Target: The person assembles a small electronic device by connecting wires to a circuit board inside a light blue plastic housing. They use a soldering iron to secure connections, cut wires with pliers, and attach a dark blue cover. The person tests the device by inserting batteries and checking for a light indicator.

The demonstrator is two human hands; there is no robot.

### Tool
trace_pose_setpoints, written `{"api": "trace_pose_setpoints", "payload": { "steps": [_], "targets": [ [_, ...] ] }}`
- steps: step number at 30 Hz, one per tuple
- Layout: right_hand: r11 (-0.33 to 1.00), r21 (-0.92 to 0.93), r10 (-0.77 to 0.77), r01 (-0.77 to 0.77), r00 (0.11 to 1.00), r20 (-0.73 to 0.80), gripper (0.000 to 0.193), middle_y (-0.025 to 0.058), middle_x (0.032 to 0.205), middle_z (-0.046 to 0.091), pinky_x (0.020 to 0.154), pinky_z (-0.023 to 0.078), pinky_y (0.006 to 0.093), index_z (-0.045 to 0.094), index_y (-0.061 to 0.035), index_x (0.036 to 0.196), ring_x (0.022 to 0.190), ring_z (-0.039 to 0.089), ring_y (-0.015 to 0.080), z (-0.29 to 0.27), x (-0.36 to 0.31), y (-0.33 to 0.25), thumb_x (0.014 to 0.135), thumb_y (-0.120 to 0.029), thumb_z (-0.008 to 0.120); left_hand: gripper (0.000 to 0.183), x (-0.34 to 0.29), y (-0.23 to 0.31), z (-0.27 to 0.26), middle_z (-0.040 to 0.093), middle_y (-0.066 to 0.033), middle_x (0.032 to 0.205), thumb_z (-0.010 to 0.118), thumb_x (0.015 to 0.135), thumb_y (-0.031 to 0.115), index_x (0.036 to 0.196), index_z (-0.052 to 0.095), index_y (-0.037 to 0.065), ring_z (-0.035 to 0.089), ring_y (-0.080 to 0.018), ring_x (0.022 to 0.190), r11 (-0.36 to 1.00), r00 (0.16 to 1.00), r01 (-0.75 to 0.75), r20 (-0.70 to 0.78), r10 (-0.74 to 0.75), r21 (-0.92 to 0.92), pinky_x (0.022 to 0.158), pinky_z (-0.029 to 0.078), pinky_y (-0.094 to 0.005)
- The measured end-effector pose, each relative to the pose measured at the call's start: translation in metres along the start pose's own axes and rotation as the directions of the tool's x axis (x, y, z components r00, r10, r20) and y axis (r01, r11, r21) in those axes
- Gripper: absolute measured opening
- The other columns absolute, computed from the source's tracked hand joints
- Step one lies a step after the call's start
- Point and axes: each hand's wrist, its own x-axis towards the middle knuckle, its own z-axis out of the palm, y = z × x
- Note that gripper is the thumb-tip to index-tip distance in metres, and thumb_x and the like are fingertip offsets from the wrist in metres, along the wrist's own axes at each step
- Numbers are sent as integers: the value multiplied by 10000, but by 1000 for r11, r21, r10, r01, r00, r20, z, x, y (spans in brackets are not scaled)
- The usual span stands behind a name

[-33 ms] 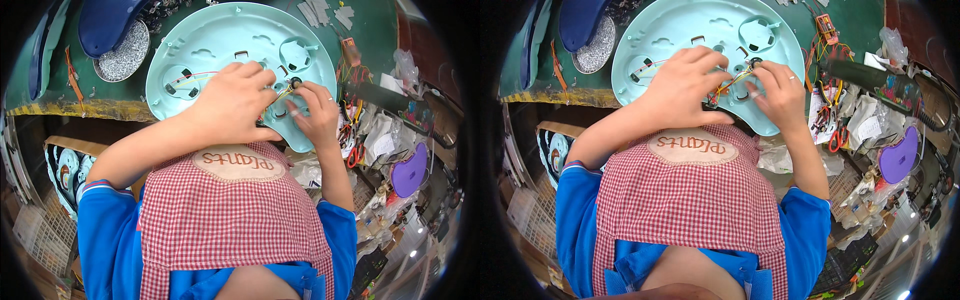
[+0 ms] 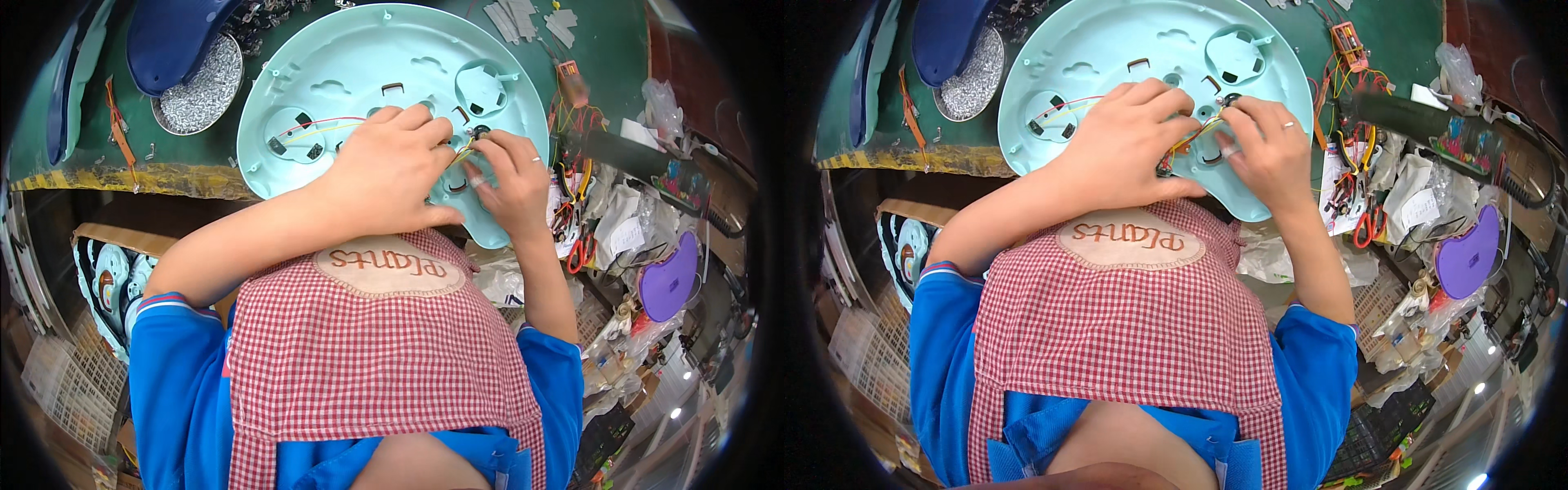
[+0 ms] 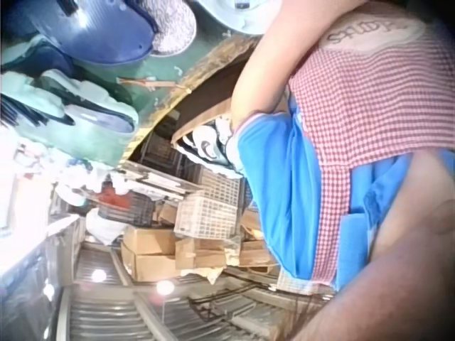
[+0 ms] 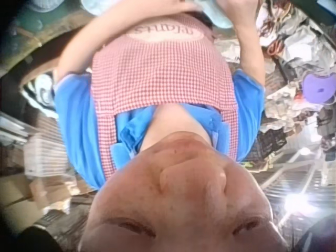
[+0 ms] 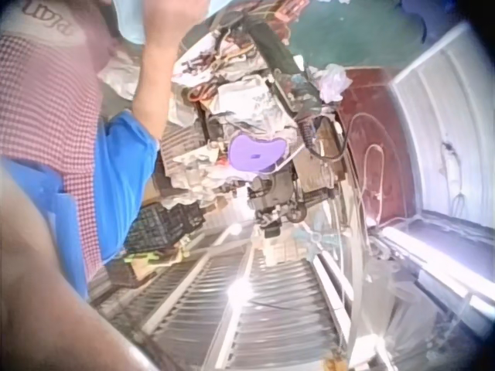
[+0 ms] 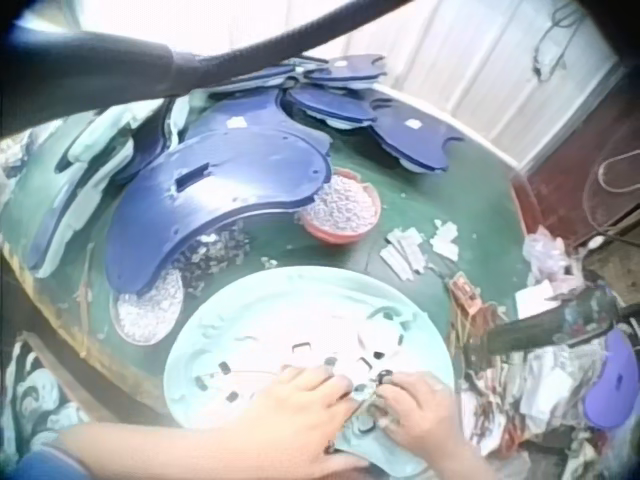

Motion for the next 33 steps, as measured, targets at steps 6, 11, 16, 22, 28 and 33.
{"api": "trace_pose_setpoints", "payload": {
  "steps": [6, 11, 16, 22, 28, 33],
  "targets": [
    [998, -34, -50, 50, 999, 7, 284, 63, 882, 631, 662, 507, 317, 622, -49, 918, 765, 619, 222, -1, -14, 6, 650, -20, 710, 201, 5, -7, 15, 594, -31, 927, 720, 736, 220, 892, 692, 96, 538, -232, 893, 976, 998, 47, 49, -37, -215, 776, 428, -364],
    [999, -32, -7, 8, 999, 40, 278, 65, 887, 629, 657, 507, 321, 627, -42, 927, 772, 620, 220, -3, -11, 3, 660, -12, 695, 262, 3, -7, 7, 612, -41, 1000, 740, 729, 262, 913, 700, 81, 551, -243, 938, 968, 999, 2, 42, 9, -252, 829, 437, -363],
    [1000, -15, 2, -1, 998, 61, 282, 55, 894, 625, 651, 508, 321, 630, -44, 933, 766, 618, 219, -12, -5, -6, 661, -11, 698, 327, -14, -14, -11, 610, -52, 1100, 755, 720, 304, 951, 707, 78, 549, -252, 1032, 957, 993, 50, 120, -16, -287, 914, 427, -379],
    [1000, -21, 19, -18, 1000, 7, 356, 86, 930, 633, 646, 510, 349, 629, -24, 981, 784, 622, 260, 3, -12, 5, 640, 35, 717, 355, -15, -15, -6, 597, -51, 1129, 758, 722, 316, 985, 706, 83, 536, -258, 1055, 960, 997, -39, 55, 57, -276, 927, 418, -390],
    [1000, 6, -10, 10, 1000, 15, 374, 95, 936, 636, 651, 512, 356, 636, -24, 993, 799, 625, 259, -1, -9, 4, 632, 51, 700, 346, -16, -14, -5, 596, -49, 1134, 758, 723, 318, 969, 698, 82, 535, -254, 1059, 965, 997, -45, 51, 60, -257, 930, 410, -388],
    [999, -17, -34, 35, 998, 60, 354, 93, 950, 635, 661, 513, 358, 643, -31, 986, 809, 623, 257, 1, -11, 6, 644, 41, 699, 339, -13, -13, -4, 600, -42, 1129, 756, 725, 317, 958, 694, 78, 536, -248, 1053, 959, 995, -23, 85, 48, -281, 926, 410, -387]
  ]
}}
